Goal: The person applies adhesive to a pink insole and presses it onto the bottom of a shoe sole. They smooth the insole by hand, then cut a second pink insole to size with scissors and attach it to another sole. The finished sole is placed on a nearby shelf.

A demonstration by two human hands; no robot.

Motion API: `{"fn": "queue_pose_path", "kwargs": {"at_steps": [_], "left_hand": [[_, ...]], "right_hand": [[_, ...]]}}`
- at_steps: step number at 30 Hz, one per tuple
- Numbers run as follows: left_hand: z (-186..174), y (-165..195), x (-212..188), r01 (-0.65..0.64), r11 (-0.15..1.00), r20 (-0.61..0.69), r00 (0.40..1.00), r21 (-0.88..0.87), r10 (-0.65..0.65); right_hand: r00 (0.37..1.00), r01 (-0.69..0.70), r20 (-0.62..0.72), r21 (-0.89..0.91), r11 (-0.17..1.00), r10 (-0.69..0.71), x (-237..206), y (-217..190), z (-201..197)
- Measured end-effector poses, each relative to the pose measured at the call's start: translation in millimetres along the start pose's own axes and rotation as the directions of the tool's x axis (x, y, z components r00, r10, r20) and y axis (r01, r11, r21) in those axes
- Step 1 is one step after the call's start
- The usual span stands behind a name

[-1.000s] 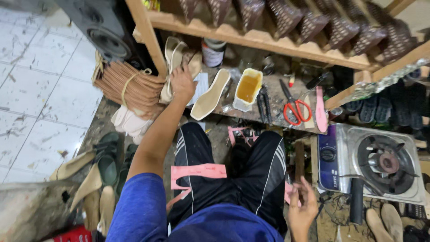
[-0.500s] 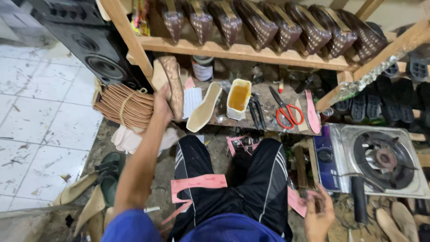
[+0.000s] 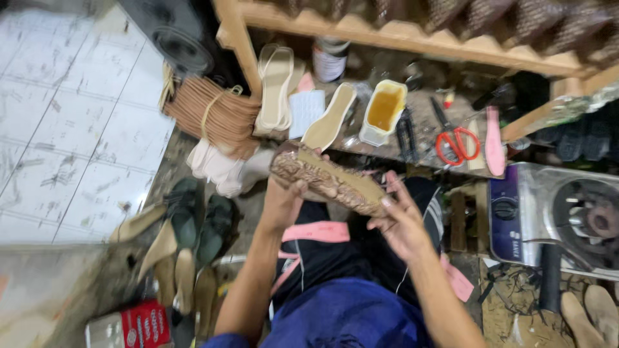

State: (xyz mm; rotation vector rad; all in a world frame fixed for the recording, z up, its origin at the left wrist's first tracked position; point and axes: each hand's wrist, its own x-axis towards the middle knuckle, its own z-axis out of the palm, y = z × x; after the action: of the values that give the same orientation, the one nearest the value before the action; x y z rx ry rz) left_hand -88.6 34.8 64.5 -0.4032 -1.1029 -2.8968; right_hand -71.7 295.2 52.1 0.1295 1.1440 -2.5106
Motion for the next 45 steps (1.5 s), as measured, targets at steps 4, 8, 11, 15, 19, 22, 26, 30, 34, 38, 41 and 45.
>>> {"fn": "queue_pose_path", "kwargs": {"at_steps": [4,8,11,15,19,22,26,30,34,38,41,45], "left_hand": [[-35,27,-13,0.101,0.994,-0.038,0.994,0.052,-0.099],[-64,34,-26,0.088,0.990,-0.066,0.995,0.114,-0.081],[-84,21,-41,-0.027,0.997,-0.177,0.984,0.067,0.038],[-123,3,-67,-0.114,0.978,-0.431,0.884,0.176,0.181],[-152,-9,-90,-0.161,0.966,-0.519,0.819,0.204,0.246],[-149,-18,-90,-0.176,0.962,-0.549,0.793,0.207,0.264],[-125,-23,-82,-0.181,0.954,-0.499,0.820,0.239,0.280],[-101,-32,-70,-0.033,0.994,-0.389,0.919,0.101,0.070],[-67,-59,-64,0.285,0.957,-0.093,0.953,-0.051,-0.289],[-33,-80,-46,0.576,0.746,0.272,0.699,0.334,-0.662],[1,-101,-39,0.566,0.402,0.010,0.571,0.720,-0.821],[53,-126,-42,0.506,0.719,0.002,0.817,0.477,-0.577]], "right_hand": [[0.996,0.053,0.084,-0.216,0.975,-0.036,15,3,-8],[0.983,0.108,0.175,-0.263,0.959,-0.063,36,-2,9],[0.997,-0.052,0.052,-0.019,0.998,0.053,58,-7,12],[0.975,0.204,0.037,-0.528,0.825,-0.218,91,12,-20],[0.983,0.176,0.128,-0.858,0.482,-0.132,98,81,-57],[0.771,0.607,0.609,-0.791,-0.077,-0.188,73,137,-62],[0.984,0.110,0.150,-0.933,0.344,0.091,23,115,-64],[0.996,-0.083,-0.079,-0.754,0.652,0.034,-64,-17,-91],[0.855,0.184,-0.286,-0.612,0.769,-0.433,-119,-100,-108],[0.733,0.382,-0.248,-0.621,0.684,-0.634,-121,-117,-108],[0.759,0.399,-0.237,-0.567,0.721,-0.607,-101,-107,-96],[0.857,0.326,-0.168,-0.555,0.765,-0.487,-72,-58,-71]]}}
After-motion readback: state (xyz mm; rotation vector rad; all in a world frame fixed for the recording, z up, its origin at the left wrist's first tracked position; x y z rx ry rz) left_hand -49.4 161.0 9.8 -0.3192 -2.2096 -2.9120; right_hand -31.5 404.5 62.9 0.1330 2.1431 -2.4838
